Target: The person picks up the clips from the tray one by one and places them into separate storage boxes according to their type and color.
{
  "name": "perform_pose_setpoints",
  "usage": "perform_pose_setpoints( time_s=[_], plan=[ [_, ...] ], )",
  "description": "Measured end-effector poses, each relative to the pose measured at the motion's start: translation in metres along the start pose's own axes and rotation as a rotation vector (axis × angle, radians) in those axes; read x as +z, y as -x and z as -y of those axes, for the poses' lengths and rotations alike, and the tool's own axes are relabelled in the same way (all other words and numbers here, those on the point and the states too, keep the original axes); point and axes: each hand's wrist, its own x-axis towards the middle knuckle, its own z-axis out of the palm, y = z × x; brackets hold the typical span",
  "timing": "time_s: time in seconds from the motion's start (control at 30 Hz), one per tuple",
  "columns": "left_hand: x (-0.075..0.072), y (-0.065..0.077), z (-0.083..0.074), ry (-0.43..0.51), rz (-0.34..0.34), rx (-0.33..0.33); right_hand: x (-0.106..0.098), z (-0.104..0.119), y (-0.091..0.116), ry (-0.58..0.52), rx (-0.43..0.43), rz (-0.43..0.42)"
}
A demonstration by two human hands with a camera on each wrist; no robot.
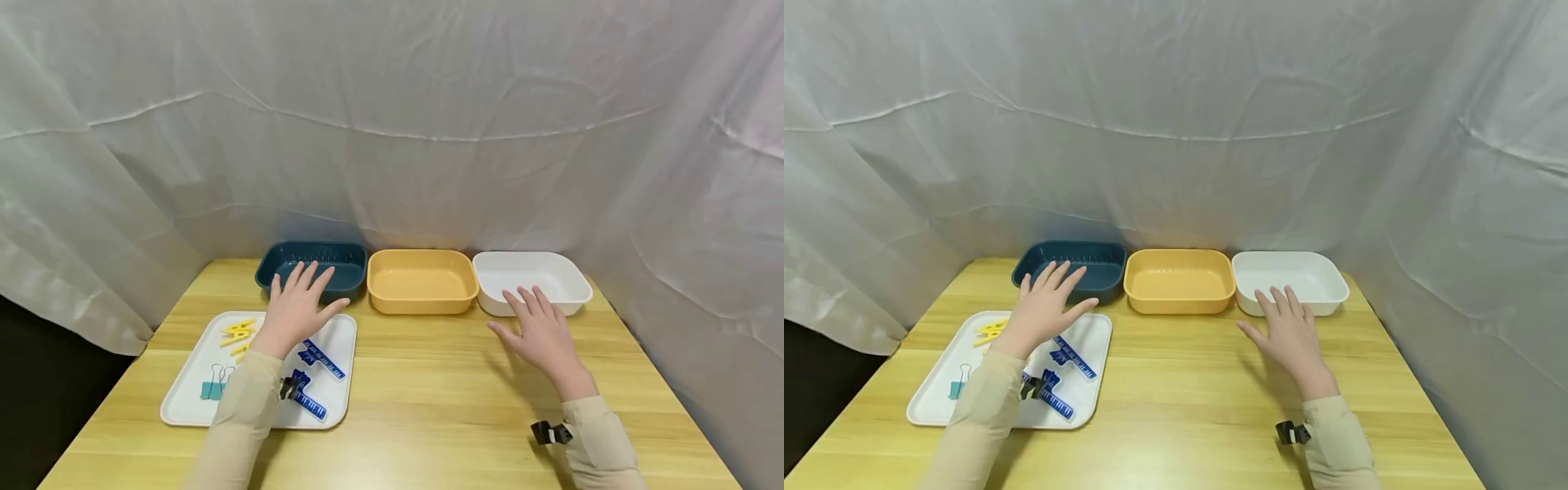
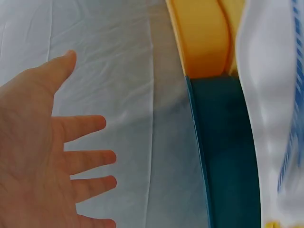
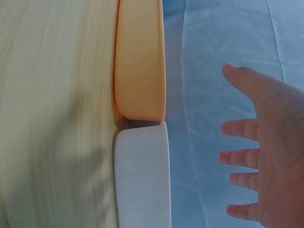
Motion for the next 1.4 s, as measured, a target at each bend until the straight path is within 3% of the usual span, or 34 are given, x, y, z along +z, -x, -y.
perform_pose_setpoints(
  time_s=[0.2,0.43,0.6,0.8,1.1,1.4],
  plan=[
    [-0.011,0.014,0.008,-0.034,-0.044,0.044,-0.001,0.007,-0.001,0.013,-0.028,-0.116],
    [-0.024,0.029,0.021,-0.11,-0.14,0.105,0.003,0.023,-0.003,0.011,-0.122,-0.339],
    [-0.031,0.04,0.032,-0.152,-0.196,0.142,0.007,0.036,-0.004,0.007,-0.173,-0.408],
    [-0.036,0.051,0.045,-0.182,-0.254,0.177,0.014,0.05,-0.003,0.006,-0.237,-0.429],
    [-0.036,0.06,0.075,-0.184,-0.435,0.252,0.029,0.077,-0.001,0.033,-0.345,-0.359],
    [-0.031,0.069,0.104,-0.127,-0.466,0.168,0.045,0.106,0.001,0.046,-0.407,-0.272]
  ],
)
